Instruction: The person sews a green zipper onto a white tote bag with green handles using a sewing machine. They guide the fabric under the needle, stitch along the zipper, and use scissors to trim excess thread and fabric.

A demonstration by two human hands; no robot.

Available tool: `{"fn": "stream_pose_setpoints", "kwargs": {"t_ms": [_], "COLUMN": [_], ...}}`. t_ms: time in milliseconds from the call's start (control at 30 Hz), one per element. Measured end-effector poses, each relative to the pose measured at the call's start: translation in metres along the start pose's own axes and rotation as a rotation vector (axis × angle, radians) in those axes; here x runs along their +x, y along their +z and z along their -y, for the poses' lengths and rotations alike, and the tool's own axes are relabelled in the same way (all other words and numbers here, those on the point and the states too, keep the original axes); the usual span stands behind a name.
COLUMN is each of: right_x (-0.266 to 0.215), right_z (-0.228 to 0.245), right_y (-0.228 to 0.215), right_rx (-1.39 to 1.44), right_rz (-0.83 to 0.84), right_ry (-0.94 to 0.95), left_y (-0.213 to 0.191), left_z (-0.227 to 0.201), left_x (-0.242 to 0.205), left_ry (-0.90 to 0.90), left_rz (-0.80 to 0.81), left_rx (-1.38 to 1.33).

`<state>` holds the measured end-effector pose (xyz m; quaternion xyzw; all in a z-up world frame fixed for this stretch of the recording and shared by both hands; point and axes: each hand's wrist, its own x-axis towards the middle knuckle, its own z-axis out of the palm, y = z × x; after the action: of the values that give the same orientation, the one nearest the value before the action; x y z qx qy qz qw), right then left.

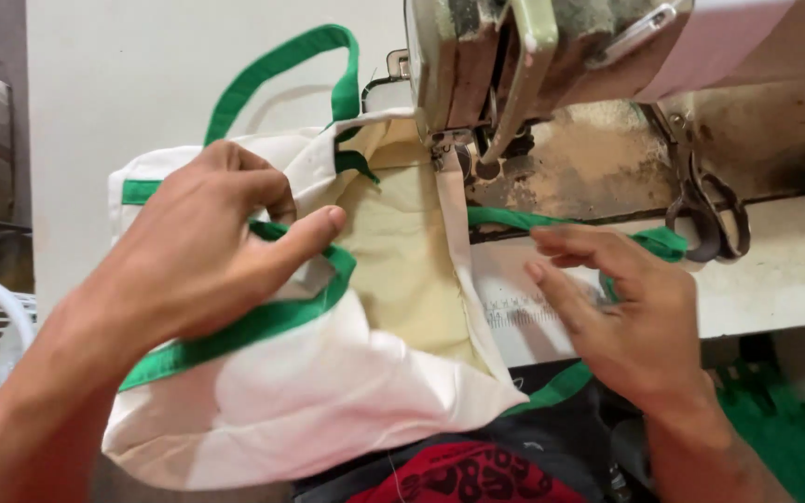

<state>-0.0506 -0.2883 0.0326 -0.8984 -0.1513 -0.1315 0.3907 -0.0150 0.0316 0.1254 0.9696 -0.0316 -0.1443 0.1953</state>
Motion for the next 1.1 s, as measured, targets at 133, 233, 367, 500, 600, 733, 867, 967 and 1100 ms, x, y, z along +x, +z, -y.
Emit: {"fn": "stream_pose_setpoints", "kwargs": {"t_ms": [133,233,367,500,600,733,867,967,1100], "right_x": [-0.002,0.009,0.029,0.055,0.061,0.053,0.04,0.023,0.003], "right_z": [0.017,0.021,0.015,0.017,0.021,0.013,0.022,0.024,0.014], "right_y": [0.012,0.024,0.052,0.067,0.075,0.076,0.071,0.077,0.081], "right_rx": [0.191,0.259,0.518,0.545,0.69,1.067,1.196,1.066,1.167], "right_rz": [0.107,0.206,0.348,0.45,0.525,0.491,0.525,0.412,0.062], "right_ry": [0.161,0.208,0.391,0.358,0.422,0.443,0.685,0.677,0.729], "left_y": [-0.002,-0.01,-0.007,0.032,0.045,0.055,0.072,0.087,0.097], "left_z": [-0.009,-0.014,-0.001,0.032,0.046,0.04,0.035,0.025,-0.003], "left_x": [0.014,0.002,-0.019,-0.014,-0.015,-0.018,-0.027,-0.04,-0.055], "left_ry": [-0.287,-0.316,-0.311,-0.192,-0.046,0.088,0.06,0.069,0.0], "left_rz": [0.195,0.18,0.215,0.181,0.182,0.149,0.125,0.066,0.089], "left_rx": [0.289,0.235,-0.384,-1.17,-1.29,-1.051,-1.038,-0.965,-0.566]}}
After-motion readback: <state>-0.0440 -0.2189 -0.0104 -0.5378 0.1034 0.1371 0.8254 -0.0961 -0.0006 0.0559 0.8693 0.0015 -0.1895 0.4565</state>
